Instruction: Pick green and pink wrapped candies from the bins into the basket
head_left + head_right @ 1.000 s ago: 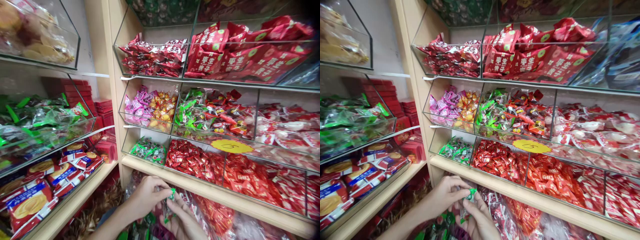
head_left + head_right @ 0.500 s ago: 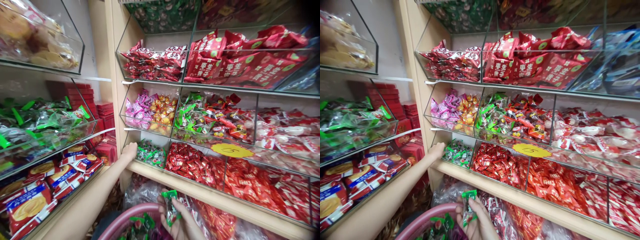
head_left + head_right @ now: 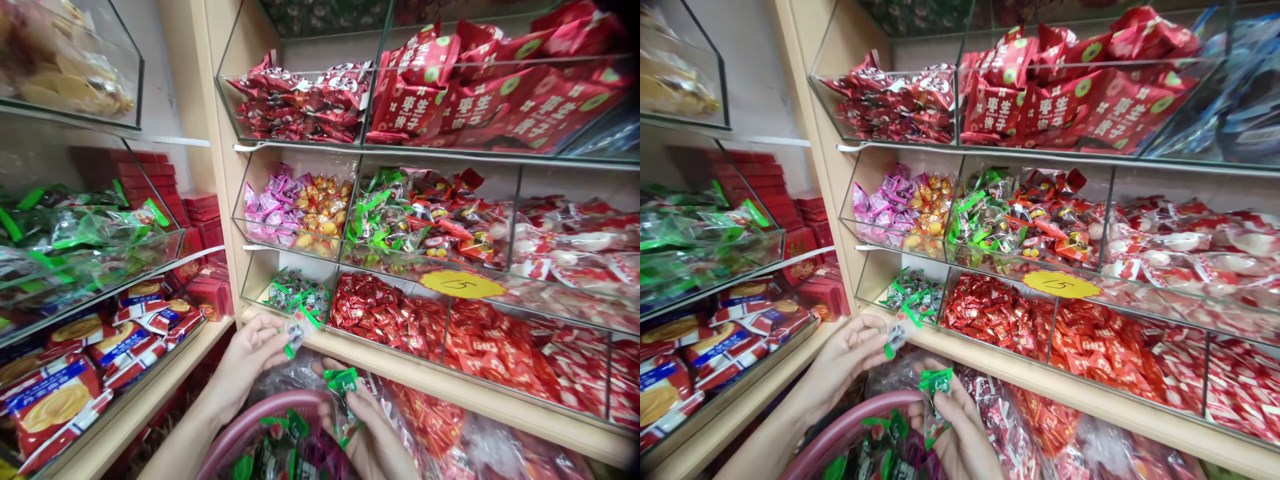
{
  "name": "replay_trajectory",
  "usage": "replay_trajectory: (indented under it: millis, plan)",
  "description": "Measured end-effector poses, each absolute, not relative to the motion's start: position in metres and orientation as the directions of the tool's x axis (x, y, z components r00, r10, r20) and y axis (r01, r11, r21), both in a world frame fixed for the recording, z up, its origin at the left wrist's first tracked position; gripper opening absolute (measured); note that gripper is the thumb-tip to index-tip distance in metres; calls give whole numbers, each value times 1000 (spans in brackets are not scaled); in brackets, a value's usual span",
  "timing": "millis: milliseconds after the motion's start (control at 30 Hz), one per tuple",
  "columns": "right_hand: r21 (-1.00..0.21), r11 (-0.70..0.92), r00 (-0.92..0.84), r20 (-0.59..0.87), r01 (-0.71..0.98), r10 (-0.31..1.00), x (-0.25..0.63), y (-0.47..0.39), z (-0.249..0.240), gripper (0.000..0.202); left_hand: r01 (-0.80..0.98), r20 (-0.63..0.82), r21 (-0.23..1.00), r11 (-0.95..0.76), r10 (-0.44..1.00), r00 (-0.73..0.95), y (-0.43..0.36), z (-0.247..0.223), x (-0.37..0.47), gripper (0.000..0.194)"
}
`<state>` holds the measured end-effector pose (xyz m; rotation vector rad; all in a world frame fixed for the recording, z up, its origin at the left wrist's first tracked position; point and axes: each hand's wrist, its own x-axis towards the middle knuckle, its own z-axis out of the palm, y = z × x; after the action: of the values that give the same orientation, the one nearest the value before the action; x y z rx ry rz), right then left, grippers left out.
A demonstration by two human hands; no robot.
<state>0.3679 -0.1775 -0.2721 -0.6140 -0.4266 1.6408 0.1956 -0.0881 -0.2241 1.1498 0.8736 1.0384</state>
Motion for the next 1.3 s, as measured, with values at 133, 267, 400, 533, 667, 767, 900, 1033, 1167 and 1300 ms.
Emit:
replay_trajectory:
  millis: [133,267,400,533,667,767,900,1033,1167,1300]
  plan:
    - [-622,-137,-98,-97,-771,990,369,-182,-274,52,-234,-106,948,215,907,408,-117,-229,201,30]
    - [-605,-142,-98,-105,-784,990,371,-184,-273,44,-155,-53,981,118,928,368,-122,-236,206,33]
    - [-547,-161,-101,-139,-821,985,375,-184,-275,33,-11,152,987,-158,927,342,-123,-247,207,24]
    - [-522,-167,-114,-132,-836,985,378,-184,-277,33,174,393,867,-466,856,337,-125,-256,204,22]
    - [-577,-231,-184,-139,-784,973,375,-183,-271,50,231,494,762,-605,773,398,-129,-259,203,28]
    - [-614,-229,-203,-114,-755,973,372,-184,-267,61,221,493,762,-609,767,411,-135,-258,205,29]
    - [-640,-226,-195,-120,-734,973,371,-187,-268,64,163,439,873,-461,886,151,-137,-256,208,29]
    - [-649,-233,-189,-139,-724,972,372,-190,-272,67,-19,168,986,-167,981,94,-130,-259,210,43]
    - [-664,-259,-216,-148,-701,965,373,-190,-271,68,-14,38,999,-37,992,123,-125,-260,208,28]
    - [-681,-257,-220,-143,-686,965,373,-189,-268,57,30,86,996,-88,996,35,-125,-254,203,27]
